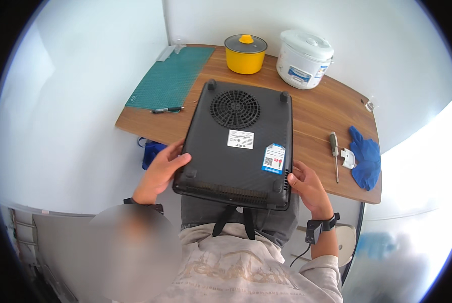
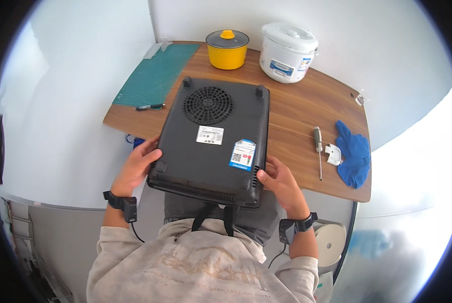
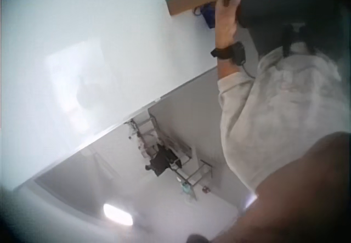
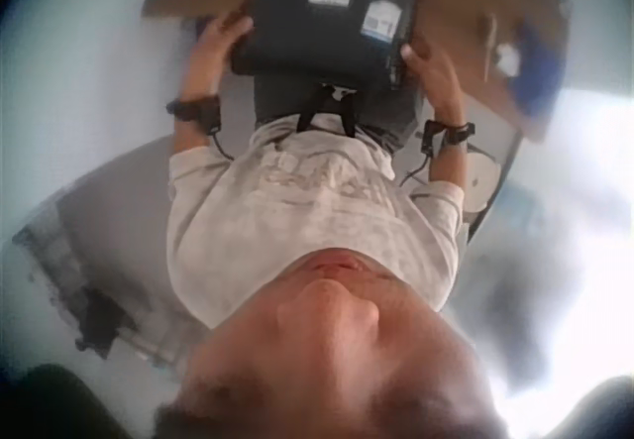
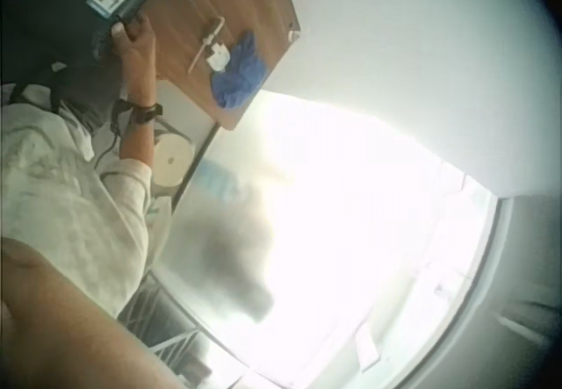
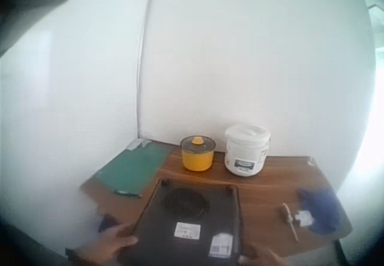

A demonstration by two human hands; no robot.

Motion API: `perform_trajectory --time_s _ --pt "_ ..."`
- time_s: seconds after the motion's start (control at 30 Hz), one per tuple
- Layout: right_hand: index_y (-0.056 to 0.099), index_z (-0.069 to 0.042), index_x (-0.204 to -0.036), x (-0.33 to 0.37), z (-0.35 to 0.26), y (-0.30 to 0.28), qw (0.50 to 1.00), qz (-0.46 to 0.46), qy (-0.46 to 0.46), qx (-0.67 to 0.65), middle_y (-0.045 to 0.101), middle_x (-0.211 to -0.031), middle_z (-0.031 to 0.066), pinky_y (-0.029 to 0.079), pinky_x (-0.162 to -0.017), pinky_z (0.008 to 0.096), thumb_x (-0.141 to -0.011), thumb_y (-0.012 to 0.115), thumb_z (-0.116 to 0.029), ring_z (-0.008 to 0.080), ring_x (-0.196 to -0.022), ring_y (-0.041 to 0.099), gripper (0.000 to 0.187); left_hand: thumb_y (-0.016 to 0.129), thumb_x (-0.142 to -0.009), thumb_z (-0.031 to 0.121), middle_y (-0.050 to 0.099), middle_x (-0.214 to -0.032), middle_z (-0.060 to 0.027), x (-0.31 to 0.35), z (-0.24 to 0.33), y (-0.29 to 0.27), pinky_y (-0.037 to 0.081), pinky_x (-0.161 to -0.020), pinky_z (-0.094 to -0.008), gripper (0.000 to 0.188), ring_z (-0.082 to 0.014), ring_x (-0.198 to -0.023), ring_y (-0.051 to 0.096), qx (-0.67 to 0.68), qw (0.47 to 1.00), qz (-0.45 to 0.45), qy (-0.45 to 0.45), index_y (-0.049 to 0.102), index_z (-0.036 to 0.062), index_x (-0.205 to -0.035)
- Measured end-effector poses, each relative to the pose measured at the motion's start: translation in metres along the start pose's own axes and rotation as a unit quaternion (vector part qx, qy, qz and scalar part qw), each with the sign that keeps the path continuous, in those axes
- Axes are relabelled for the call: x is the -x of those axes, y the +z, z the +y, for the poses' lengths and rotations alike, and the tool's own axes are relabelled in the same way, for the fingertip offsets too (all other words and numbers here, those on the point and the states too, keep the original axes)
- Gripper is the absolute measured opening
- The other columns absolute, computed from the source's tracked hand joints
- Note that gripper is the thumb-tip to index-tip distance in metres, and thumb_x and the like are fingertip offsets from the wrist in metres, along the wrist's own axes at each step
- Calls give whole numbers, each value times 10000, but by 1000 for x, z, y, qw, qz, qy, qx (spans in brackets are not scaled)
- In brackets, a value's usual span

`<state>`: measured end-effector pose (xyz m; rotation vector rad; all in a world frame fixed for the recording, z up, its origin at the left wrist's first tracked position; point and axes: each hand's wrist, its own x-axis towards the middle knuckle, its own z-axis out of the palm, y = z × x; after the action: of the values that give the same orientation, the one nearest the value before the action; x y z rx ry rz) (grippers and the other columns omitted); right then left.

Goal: The person uses a screwdriver to remove screws from the bottom of a black electronic device and then from the center of a glass pot lid. The person places the removed screws on the table and wipes the glass lid with a blue cloth.

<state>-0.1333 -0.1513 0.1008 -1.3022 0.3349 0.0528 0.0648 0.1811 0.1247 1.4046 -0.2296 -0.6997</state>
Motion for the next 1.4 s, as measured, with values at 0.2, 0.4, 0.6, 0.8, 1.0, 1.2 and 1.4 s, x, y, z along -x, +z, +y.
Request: perform_trajectory --time_s 0.2,0.4,0.6,0.8,1.0,1.2,1.4 --pt "367 79 -1445 -66 -37 61 996 -88 1 12 628 -1264 139 544 -873 324 -939 726 -384 163 -1090 628 774 722 -928 205 605 -1285 -138 20 60 -66 502 -967 -284 557 -166 -1132 612 -6 984 137 113 482 -43 -1365" --pt "463 50 -1349 -174 -67 124 989 -146 -9 21 633 -1177 109 539 -859 305 -953 708 -389 158 -1076 615 640 583 -994 307 632 -1238 -91 -12 98 -148 434 -1031 -344 434 -190 -1153 591 166 950 172 201 583 -21 -1278" --pt "583 8 -1034 -273 -77 172 987 -159 21 5 551 -912 18 442 -652 252 -946 709 -430 89 -763 466 464 610 -981 248 680 -1126 -54 -84 110 -208 486 -948 -359 268 -187 -1058 627 231 928 163 241 642 37 -1145" --pt "579 -60 -1000 -349 -72 172 989 -133 68 9 523 -816 -19 406 -598 228 -943 726 -382 80 -697 462 358 663 -955 235 684 -1073 -45 -166 87 -242 506 -930 -366 204 -192 -1011 639 305 904 193 227 637 73 -1076" --pt "597 -15 -975 -404 -48 170 993 -92 77 8 536 -828 3 454 -608 242 -906 762 -406 98 -705 467 430 674 -952 236 685 -1078 -50 -219 66 -268 505 -928 -359 212 -194 -1015 637 316 904 214 194 638 73 -1083" --pt "586 -14 -1005 -432 -36 176 993 -92 67 13 560 -909 38 537 -720 287 -905 763 -408 120 -814 543 443 647 -992 314 659 -1178 -83 -254 50 -295 486 -1007 -379 334 -235 -1089 626 294 914 241 145 604 45 -1186" --pt "577 40 -1199 -449 -32 179 990 -88 71 87 612 -1119 122 565 -850 379 -945 725 -359 218 -944 615 496 612 -1007 401 596 -1311 -133 -292 22 -354 454 -1053 -466 557 -297 -1188 586 110 952 278 66 474 11 -1380"
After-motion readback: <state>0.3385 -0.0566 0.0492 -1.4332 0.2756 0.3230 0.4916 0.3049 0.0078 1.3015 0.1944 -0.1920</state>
